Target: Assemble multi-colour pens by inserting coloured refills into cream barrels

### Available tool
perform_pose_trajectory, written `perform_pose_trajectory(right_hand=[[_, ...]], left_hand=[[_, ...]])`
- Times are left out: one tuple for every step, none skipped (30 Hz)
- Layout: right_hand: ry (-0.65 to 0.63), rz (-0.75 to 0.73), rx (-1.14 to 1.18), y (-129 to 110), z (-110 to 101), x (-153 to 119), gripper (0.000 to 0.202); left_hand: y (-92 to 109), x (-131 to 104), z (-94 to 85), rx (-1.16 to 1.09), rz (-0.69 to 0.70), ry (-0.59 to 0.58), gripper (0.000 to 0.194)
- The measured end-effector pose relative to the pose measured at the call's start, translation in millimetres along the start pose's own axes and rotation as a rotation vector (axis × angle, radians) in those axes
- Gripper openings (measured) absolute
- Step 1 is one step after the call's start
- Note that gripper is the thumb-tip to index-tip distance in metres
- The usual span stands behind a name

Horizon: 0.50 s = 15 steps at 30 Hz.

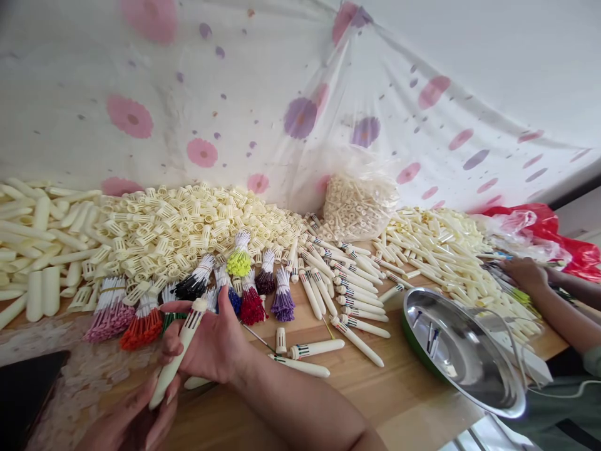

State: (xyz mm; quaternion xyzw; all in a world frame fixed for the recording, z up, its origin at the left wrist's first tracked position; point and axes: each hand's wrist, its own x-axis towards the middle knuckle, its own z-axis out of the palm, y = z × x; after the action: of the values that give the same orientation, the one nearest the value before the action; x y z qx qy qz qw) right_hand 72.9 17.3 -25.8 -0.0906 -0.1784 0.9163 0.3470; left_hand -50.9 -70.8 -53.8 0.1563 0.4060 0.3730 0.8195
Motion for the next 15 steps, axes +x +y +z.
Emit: perform_pose_trajectory(right_hand=[[-0.03,0.011,0.005,-2.6,0.4,-0.7,0.073],[-0.051,0.02,0.012,-4.4,0.5,-1.2,0.066],[-0.062,0.023,0.019,-5.3,0.3,-1.5,0.059],[-0.066,0.02,0.026,-5.2,-0.1,-1.6,0.055],[-0.067,0.011,0.03,-4.4,-0.6,-1.4,0.053],[-0.064,-0.002,0.031,-3.0,-1.1,-1.0,0.052],[-0.057,-0.014,0.027,-1.4,-1.6,-0.5,0.053],[-0.045,-0.025,0.023,0.4,-2.1,0.2,0.055],[-0.032,-0.032,0.02,1.9,-2.5,0.9,0.059],[-0.019,-0.031,0.019,3.0,-2.8,1.4,0.063],[-0.007,-0.024,0.019,3.6,-3.1,1.8,0.067],[0.001,-0.01,0.022,3.5,-3.3,2.0,0.07],[0.002,0.006,0.025,3.0,-3.5,1.9,0.072],[-0.004,0.021,0.028,2.2,-3.7,1.7,0.073],[-0.014,0.033,0.032,1.1,-3.9,1.3,0.074]], left_hand=[[-1.0,0.8,-0.2,0.025,0.019,-0.011,0.035],[-1.7,1.4,-0.1,0.045,0.038,-0.023,0.037],[-2.0,1.7,0.4,0.057,0.053,-0.027,0.038],[-1.8,1.4,1.1,0.062,0.062,-0.028,0.039],[-1.2,0.5,2.0,0.061,0.061,-0.028,0.04],[-0.3,-0.7,2.8,0.051,0.055,-0.027,0.04],[0.9,-2.1,3.5,0.038,0.047,-0.026,0.039],[2.0,-3.4,4.0,0.025,0.034,-0.03,0.038],[3.1,-4.5,4.2,0.013,0.022,-0.035,0.037],[3.9,-5.2,4.3,0.007,0.011,-0.041,0.036],[4.6,-5.6,4.3,0.006,0.009,-0.047,0.035],[5.0,-5.6,4.5,0.014,0.011,-0.051,0.034],[5.3,-5.4,4.8,0.028,0.018,-0.052,0.035],[5.5,-5.1,5.3,0.047,0.033,-0.049,0.035],[5.7,-4.8,5.9,0.07,0.051,-0.045,0.036]])
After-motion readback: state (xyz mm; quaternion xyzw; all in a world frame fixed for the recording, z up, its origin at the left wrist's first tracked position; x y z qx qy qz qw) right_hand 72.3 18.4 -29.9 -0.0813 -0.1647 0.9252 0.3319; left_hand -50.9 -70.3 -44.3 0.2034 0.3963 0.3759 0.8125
